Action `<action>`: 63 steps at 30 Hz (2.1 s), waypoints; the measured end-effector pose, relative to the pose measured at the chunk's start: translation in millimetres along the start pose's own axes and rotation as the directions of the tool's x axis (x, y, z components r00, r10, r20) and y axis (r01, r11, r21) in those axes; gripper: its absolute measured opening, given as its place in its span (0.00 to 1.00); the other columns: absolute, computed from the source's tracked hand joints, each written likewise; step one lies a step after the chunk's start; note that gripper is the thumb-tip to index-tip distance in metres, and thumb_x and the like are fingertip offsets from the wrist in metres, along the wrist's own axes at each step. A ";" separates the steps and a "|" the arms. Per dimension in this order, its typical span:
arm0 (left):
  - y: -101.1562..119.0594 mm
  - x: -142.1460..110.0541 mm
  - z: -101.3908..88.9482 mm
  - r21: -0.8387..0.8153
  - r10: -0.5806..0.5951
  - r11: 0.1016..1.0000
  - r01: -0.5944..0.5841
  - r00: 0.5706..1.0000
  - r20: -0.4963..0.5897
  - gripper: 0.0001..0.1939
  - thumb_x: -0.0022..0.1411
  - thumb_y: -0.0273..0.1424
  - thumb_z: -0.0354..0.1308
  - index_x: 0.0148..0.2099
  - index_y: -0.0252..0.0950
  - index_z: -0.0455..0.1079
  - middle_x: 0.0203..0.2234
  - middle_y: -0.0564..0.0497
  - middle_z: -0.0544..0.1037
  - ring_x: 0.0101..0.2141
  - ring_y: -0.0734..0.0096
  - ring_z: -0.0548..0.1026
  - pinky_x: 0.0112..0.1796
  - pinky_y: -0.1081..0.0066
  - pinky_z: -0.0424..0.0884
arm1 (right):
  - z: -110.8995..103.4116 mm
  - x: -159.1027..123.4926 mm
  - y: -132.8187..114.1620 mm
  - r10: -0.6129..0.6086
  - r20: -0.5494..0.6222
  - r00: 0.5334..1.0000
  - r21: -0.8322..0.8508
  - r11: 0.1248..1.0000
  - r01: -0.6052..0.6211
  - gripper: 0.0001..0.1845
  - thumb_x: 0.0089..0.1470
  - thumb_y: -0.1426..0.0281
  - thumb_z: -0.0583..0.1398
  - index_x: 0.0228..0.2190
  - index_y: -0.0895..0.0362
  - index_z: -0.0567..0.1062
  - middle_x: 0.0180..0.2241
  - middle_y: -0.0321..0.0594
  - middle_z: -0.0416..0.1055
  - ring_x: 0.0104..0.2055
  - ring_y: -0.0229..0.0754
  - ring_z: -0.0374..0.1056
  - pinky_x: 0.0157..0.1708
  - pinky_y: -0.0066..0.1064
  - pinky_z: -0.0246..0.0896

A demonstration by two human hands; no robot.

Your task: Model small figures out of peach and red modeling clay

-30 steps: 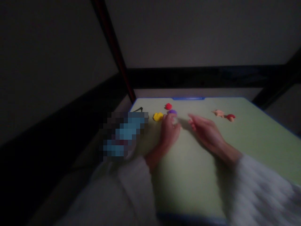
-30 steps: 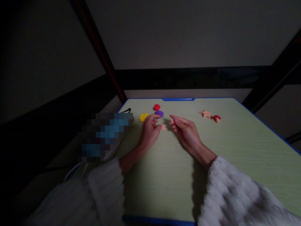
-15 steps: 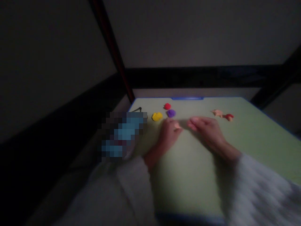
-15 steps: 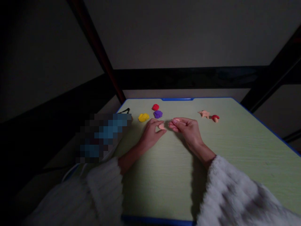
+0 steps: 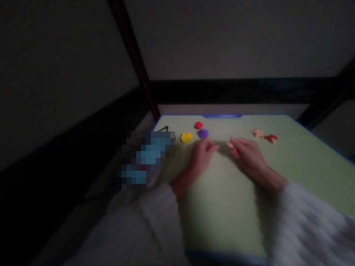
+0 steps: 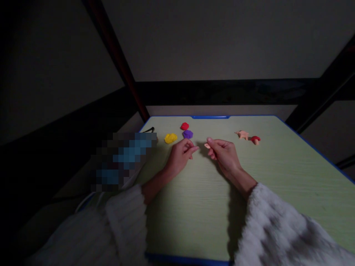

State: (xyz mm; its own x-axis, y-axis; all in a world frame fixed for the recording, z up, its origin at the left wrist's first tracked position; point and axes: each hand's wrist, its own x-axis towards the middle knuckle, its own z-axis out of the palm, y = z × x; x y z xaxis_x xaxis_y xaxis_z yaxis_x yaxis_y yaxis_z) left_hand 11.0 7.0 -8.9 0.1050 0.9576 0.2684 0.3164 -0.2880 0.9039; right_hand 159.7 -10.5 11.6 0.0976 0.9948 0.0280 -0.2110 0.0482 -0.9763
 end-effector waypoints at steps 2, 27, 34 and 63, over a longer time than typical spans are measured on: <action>3.8 1.1 2.1 -0.233 -0.088 0.968 0.093 0.996 0.032 0.06 0.54 0.30 0.57 0.29 0.32 0.66 0.18 0.56 0.68 0.18 0.80 0.66 0.21 0.77 0.63 | -1.8 3.4 3.1 -0.001 0.018 1.000 0.035 0.999 0.001 0.12 0.36 0.63 0.69 0.21 0.59 0.77 0.16 0.34 0.71 0.17 0.29 0.61 0.17 0.21 0.55; 12.8 -0.7 0.0 -0.455 -0.164 0.874 0.167 0.985 0.046 0.16 0.56 0.38 0.54 0.27 0.30 0.71 0.14 0.54 0.70 0.12 0.84 0.61 0.14 0.79 0.54 | 8.9 -10.7 -15.3 -0.176 0.168 0.970 -0.446 0.864 0.234 0.18 0.50 0.63 0.59 0.14 0.57 0.68 0.12 0.32 0.63 0.15 0.31 0.56 0.16 0.23 0.53; 3.7 4.9 3.3 -0.556 -0.109 0.826 0.095 0.994 0.009 0.11 0.52 0.35 0.58 0.31 0.30 0.73 0.18 0.55 0.70 0.20 0.82 0.65 0.24 0.78 0.62 | 7.8 -7.1 -12.4 -0.308 0.081 0.948 -0.389 0.866 0.315 0.07 0.42 0.65 0.65 0.25 0.56 0.78 0.27 0.39 0.77 0.29 0.41 0.71 0.31 0.32 0.66; 8.7 0.5 1.9 -0.413 -0.101 0.893 0.176 0.975 0.199 0.13 0.52 0.38 0.54 0.25 0.32 0.67 0.17 0.54 0.67 0.21 0.79 0.64 0.24 0.75 0.59 | -4.1 -8.9 -5.9 -0.321 0.498 0.806 -0.698 0.402 0.592 0.19 0.58 0.58 0.51 0.24 0.57 0.69 0.21 0.36 0.67 0.22 0.36 0.59 0.24 0.26 0.51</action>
State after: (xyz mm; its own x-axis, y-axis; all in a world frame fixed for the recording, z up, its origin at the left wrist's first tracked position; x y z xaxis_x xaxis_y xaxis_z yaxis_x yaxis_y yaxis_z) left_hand 15.6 5.0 -1.6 0.2579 0.9605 0.1045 -0.0883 -0.0843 0.9925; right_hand 164.1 -19.9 16.2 -0.3384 0.8305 0.4425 0.6520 0.5460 -0.5261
